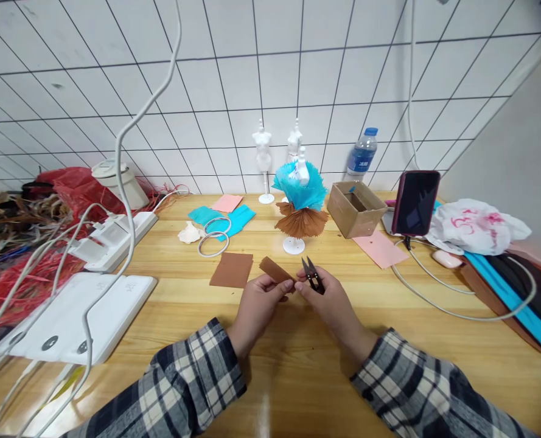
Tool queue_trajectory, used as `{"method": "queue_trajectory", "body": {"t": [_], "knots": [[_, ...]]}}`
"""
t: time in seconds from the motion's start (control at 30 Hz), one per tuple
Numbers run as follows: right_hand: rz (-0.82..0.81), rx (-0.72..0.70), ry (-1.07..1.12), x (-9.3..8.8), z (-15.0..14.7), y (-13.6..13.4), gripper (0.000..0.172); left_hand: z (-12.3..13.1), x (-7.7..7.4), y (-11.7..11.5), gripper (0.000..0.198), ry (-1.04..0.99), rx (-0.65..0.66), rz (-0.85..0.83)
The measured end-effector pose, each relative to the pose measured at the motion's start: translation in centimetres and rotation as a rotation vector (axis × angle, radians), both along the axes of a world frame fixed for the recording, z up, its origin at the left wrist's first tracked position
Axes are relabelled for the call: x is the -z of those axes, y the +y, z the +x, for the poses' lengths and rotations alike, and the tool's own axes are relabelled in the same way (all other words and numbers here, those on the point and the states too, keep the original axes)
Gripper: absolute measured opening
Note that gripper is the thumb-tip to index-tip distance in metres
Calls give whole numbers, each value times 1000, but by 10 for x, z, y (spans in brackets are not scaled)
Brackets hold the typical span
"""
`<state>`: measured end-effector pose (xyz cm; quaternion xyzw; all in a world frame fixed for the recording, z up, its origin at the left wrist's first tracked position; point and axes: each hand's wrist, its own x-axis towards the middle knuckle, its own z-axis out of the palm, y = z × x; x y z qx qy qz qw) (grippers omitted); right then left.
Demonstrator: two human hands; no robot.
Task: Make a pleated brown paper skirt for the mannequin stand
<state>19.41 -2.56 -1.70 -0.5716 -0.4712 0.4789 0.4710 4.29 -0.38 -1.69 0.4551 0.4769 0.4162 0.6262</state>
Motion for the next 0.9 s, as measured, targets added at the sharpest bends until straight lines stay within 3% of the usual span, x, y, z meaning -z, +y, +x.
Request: {"method": "queue_trajectory", "body": {"t": [0.23,0.4,0.6,0.7,0.77,0.9], "knots": [[-17,-54,-52,-1,6,5,25,-6,-8,1,20,17,98,-1],[-10,-53,-41,-3,11,6,28,-10,-9,4,16,64,121,43],[3,-19,-14,-4,10,4,29,-13,-8,5,17,-4,96,-35],[-102,-122,85,-1,7,2,34,-15,-5,7,19,-132,-32,-104],[-154,-256,29,2,6,0,32,-17,-4,9,20,-240,-93,-156],[6,-376,-215,8,2,-7,35,-19,-4,12,23,-367,-117,-245]]}}
